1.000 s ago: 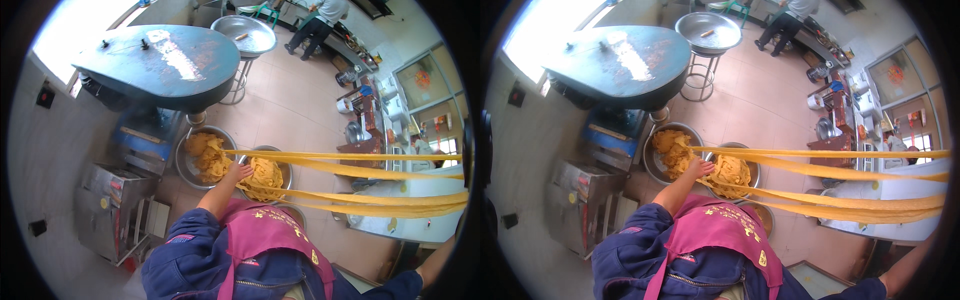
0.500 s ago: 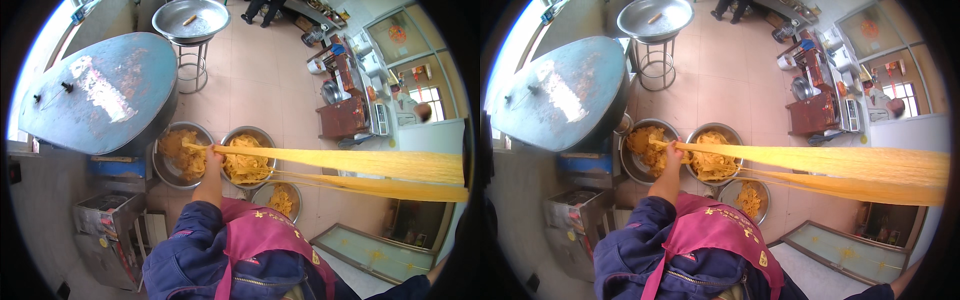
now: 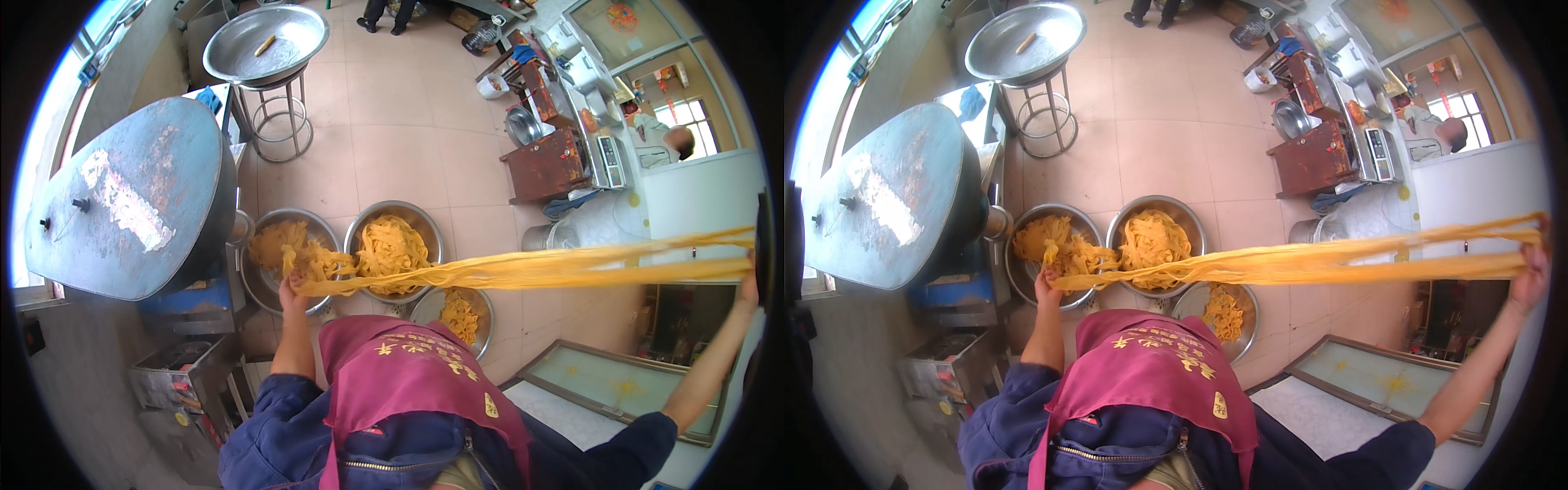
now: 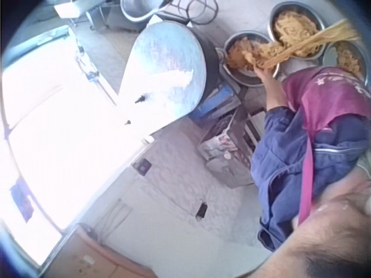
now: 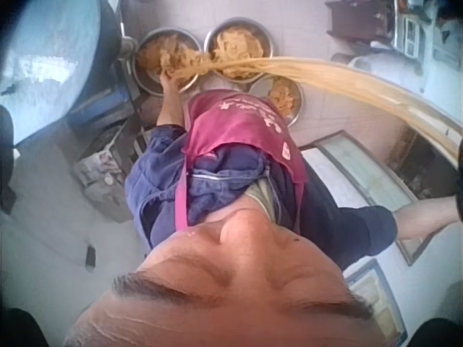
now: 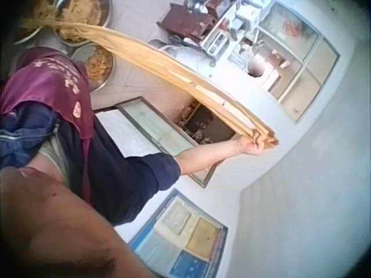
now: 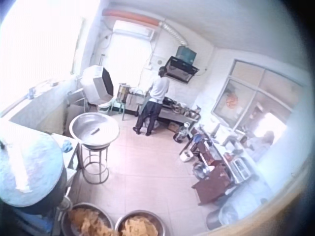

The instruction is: The person repeatedly pulls and stretches long yellow noodle strands by hand, separating them into thinner strands and placing them into metal bowls. Another person works in the background at a separate station.

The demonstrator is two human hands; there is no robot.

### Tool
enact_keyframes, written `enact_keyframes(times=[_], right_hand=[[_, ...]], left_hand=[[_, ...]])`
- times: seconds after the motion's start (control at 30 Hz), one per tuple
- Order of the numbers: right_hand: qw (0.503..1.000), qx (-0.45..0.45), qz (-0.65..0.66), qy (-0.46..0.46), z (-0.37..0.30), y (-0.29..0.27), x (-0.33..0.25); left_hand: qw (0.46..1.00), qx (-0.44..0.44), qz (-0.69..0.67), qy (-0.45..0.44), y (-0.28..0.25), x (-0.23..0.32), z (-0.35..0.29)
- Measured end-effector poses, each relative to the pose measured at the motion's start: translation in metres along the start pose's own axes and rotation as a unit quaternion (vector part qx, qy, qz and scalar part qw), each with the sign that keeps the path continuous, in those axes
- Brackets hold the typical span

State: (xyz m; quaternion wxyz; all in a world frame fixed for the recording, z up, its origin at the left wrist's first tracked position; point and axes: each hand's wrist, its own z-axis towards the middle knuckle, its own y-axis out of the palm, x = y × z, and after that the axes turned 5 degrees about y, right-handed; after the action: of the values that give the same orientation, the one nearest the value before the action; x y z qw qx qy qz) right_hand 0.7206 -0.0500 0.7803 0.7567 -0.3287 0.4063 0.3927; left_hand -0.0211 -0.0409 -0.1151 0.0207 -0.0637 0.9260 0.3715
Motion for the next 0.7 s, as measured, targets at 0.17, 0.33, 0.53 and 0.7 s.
enact_keyframes(times=[0.17,0.33,0.53,0.7], right_hand=[[0.952,-0.283,0.026,0.11,-0.024,0.098,0.129],[0.893,-0.421,-0.024,0.158,-0.073,0.236,0.219],[0.824,-0.544,-0.114,0.107,-0.094,0.3,0.33],[0.821,-0.527,-0.097,0.196,-0.139,0.333,0.434]], left_hand=[[0.991,0.009,0.132,0.016,0.042,0.027,-0.077],[0.988,-0.018,0.136,0.071,0.065,0.052,-0.14],[0.974,-0.033,0.162,0.155,0.139,0.036,-0.258],[0.958,-0.116,0.204,0.165,0.145,0.032,-0.312]])
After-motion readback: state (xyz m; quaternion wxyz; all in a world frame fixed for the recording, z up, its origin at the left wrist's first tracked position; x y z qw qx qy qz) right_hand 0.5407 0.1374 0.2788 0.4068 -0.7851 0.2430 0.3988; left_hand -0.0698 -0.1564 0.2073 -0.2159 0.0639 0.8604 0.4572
